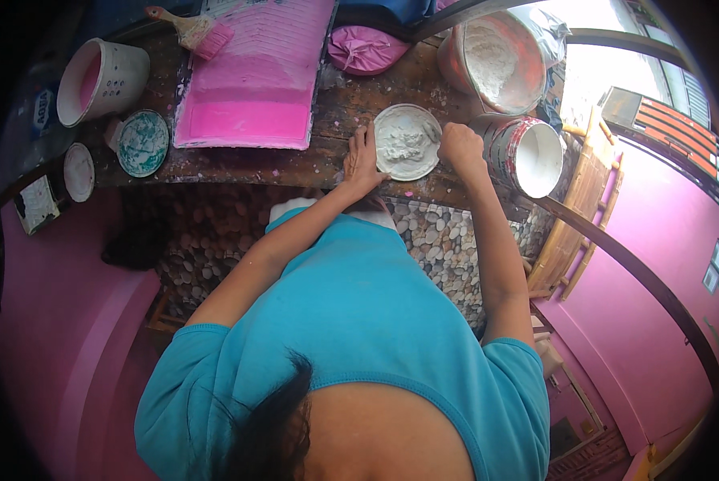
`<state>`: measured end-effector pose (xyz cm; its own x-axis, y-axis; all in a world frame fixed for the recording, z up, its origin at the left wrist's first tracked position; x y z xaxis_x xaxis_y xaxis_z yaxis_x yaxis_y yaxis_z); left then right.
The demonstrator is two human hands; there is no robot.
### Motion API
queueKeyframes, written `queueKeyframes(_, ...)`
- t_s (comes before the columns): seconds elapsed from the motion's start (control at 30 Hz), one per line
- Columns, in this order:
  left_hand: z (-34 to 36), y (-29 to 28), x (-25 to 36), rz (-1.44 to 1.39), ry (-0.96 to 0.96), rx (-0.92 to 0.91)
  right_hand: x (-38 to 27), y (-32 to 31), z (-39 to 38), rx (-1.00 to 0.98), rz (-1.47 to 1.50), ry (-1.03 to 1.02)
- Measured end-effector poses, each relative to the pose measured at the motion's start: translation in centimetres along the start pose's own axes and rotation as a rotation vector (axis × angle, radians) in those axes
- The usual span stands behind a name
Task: The person mixes a white substance in a small bowl using a metal tool. They add more white powder from a larger bucket and continue mixing until the mixture is combined.
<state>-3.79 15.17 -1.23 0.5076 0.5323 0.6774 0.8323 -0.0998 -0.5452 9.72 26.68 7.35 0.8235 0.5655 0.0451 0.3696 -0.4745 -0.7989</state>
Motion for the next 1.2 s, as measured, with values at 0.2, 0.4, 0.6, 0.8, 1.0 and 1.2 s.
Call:
queueKeyframes(0.2, 0.0, 0.2, 0.0, 0.004, 0.012, 0.004, -1.9, -1.2, 2.9, -0.09, -0.058, -0.144)
queueKeyframes(0.4, -0.2, -0.1, 0.3, -0.023, 0.024, 0.005, -4.0, -0.9, 1.9, -0.131, -0.131, -0.219)
queueKeyframes(0.6, -0.1, -0.1, 0.2, 0.017, 0.023, -0.005, -0.7, -0.6, 1.3, -0.053, -0.094, -0.133)
queueKeyframes(0.8, 0.0, 0.0, 0.2, 0.009, 0.029, -0.005, -1.8, -1.6, 3.4, -0.054, -0.118, -0.172)
queueKeyframes(1.0, -0.1, -0.2, 0.4, -0.009, 0.034, -0.004, -5.5, -1.7, 3.1, -0.016, -0.146, -0.262)
queueKeyframes(1.2, 0.0, -0.3, 0.0, -0.003, 0.007, -0.001, -7.4, -1.9, 1.0, 0.024, -0.17, -0.382)
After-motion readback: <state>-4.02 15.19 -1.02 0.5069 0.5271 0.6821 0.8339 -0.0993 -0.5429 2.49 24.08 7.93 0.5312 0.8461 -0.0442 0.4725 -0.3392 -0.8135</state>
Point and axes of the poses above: each hand's wrist, its own z-axis towards the middle knuckle, its own y-axis out of the palm, x = y × z, the point moved 9 cm from there along z, towards the middle knuckle, and after that the axes turned 15 degrees about -y, right-handed, at the moved point
